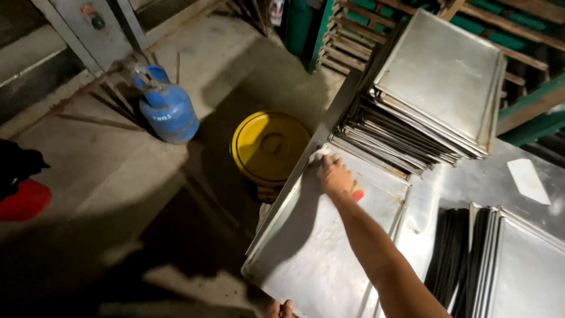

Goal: Wiping down and stacking metal baking trays in a bakery setting.

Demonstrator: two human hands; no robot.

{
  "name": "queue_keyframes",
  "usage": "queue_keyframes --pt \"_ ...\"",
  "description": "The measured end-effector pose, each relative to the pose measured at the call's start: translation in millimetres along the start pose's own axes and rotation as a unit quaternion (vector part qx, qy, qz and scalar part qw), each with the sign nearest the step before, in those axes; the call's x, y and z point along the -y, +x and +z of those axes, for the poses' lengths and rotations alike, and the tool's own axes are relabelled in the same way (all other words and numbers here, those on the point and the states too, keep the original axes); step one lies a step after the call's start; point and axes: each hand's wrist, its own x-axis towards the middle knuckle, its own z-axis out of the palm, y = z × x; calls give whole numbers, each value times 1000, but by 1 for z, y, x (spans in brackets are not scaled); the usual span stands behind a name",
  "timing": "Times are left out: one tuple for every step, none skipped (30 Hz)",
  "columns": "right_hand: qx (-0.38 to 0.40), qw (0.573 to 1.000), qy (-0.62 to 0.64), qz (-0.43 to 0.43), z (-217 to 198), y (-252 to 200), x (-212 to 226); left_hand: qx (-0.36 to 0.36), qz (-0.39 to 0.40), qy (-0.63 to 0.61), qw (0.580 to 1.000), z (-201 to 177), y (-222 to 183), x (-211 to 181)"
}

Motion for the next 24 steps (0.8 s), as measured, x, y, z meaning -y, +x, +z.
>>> queue_keyframes --pt "4 999 23 -31 1 -18 6 2 -5 11 1000 6 4 -5" --pt "8 997 46 -62 3 -36 12 5 -10 22 1000 11 7 -9" --pt "1 997 42 -60 8 -56 16 13 -6 22 1000 19 11 -16" --pt "-17 989 61 -132 14 -76 20 18 -11 31 999 27 15 -23" --pt "-31 976 80 -201 22 -100 22 23 -19 40 999 34 15 -24" --pt "-34 977 74 -198 9 -132 41 30 -19 41 999 39 6 -22" --pt "70 981 82 -162 -4 -159 62 28 20 28 999 43 0 -26" --pt "172 973 90 -123 -17 -187 84 27 59 15 998 47 -6 -30" --pt "171 974 86 -118 -20 -211 89 32 57 15 998 43 -4 -30" --pt "173 972 81 -133 -22 -235 94 80 125 38 988 38 -1 -29" --pt "179 970 76 -146 -23 -261 99 127 190 61 972 32 -1 -25" --pt "180 971 74 -139 -15 -278 88 133 184 61 972 26 2 -23" --pt "173 970 84 -149 -7 -293 78 199 283 93 934 18 7 -25" --pt "166 969 93 -159 1 -307 68 262 378 122 880 11 13 -27" --pt "164 971 94 -149 -3 -324 56 270 373 126 879 7 -18 -42" --pt "170 974 90 -117 -8 -340 43 266 283 29 921 3 -49 -57" --pt "177 977 84 -84 -12 -357 27 256 185 -67 946 1 -79 -70" --pt "176 978 85 -73 -16 -375 12 262 178 -63 946 0 -86 -73" --pt "182 979 91 -17 -21 -394 -3 280 172 -67 942 -3 -94 -77" --pt "187 977 97 39 -26 -413 -16 297 165 -72 938 -4 -102 -81" --pt "184 977 100 51 -25 -431 -36 304 158 -65 937 -5 -113 -85" --pt "166 976 109 86 -25 -449 -56 291 152 -90 940 -6 -124 -89" --pt "148 975 117 118 -25 -466 -75 277 148 -116 942 -6 -134 -96" --pt "145 974 119 127 -24 -483 -87 282 144 -111 942 -11 -142 -95"
